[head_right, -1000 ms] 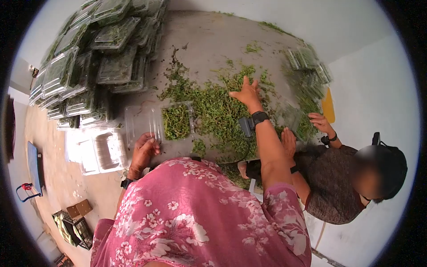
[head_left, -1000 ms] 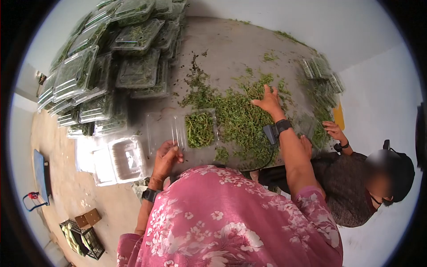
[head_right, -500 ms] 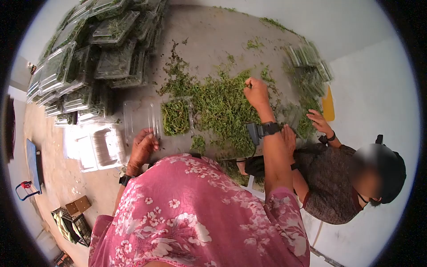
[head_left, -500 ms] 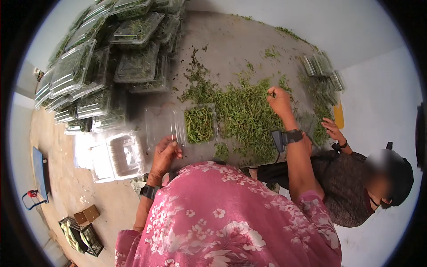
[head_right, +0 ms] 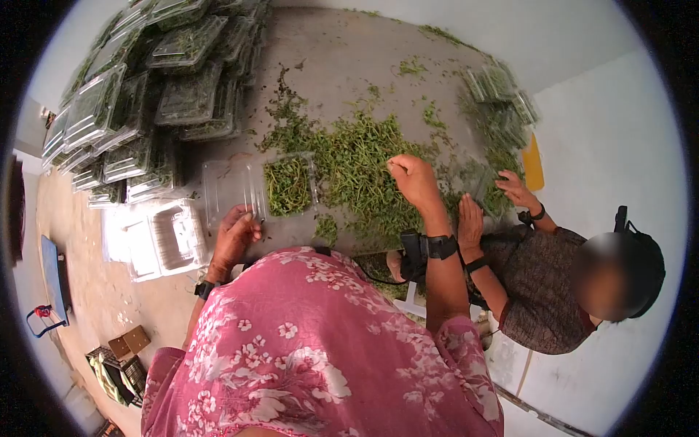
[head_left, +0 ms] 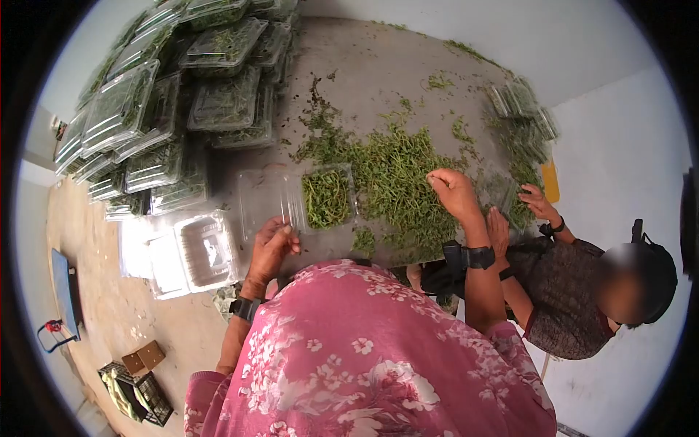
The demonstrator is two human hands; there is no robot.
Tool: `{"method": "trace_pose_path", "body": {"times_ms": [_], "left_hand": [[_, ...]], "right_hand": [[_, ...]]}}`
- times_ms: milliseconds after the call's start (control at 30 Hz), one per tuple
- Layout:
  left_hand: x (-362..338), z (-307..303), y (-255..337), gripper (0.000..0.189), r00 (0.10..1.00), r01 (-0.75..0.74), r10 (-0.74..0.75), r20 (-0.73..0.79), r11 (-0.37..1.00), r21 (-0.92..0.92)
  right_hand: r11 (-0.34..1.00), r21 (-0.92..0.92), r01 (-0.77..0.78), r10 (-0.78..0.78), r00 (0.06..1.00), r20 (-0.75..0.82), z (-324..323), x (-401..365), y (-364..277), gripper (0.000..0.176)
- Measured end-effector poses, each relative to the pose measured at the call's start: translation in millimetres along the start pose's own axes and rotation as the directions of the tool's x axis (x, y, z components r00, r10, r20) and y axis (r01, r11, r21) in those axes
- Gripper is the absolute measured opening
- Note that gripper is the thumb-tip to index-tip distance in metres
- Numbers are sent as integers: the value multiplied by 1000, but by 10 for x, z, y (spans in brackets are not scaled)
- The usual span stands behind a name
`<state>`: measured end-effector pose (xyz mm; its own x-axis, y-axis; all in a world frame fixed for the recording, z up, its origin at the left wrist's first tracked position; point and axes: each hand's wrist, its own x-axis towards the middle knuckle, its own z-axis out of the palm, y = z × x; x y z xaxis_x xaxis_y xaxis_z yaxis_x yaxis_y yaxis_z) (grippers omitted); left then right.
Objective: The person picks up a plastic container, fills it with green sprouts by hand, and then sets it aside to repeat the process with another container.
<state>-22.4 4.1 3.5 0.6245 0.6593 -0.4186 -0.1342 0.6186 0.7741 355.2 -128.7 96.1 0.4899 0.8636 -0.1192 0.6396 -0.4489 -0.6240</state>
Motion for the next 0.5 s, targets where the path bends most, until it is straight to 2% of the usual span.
{"method": "trace_pose_path", "body": {"times_ms": [133,233,333,367,467,500], "left_hand": [[17,-28,-23,27,1000,-10,11,29,1000,-20],[24,-38,-25,27,999,-14,15,43,1000,-21],[35,-51,-36,27,999,-18,19,48,1000,-19],[30,-47,-32,27,999,-18,18,44,1000,-13],[0,-31,-8,27,999,-12,13,37,1000,-10],[2,-21,1,27,999,-12,13,36,1000,-12]], "right_hand": [[998,57,-6,8,999,-45,15,-38,0,22],[995,-90,-33,30,999,-29,94,-76,-97,28],[860,-479,-176,242,967,81,280,-90,-326,30],[873,-481,-78,61,997,-52,454,-125,-134,28],[851,-521,-70,-27,984,-175,755,-115,129,20],[885,-464,-46,-24,989,-143,749,-79,231,18]]}}
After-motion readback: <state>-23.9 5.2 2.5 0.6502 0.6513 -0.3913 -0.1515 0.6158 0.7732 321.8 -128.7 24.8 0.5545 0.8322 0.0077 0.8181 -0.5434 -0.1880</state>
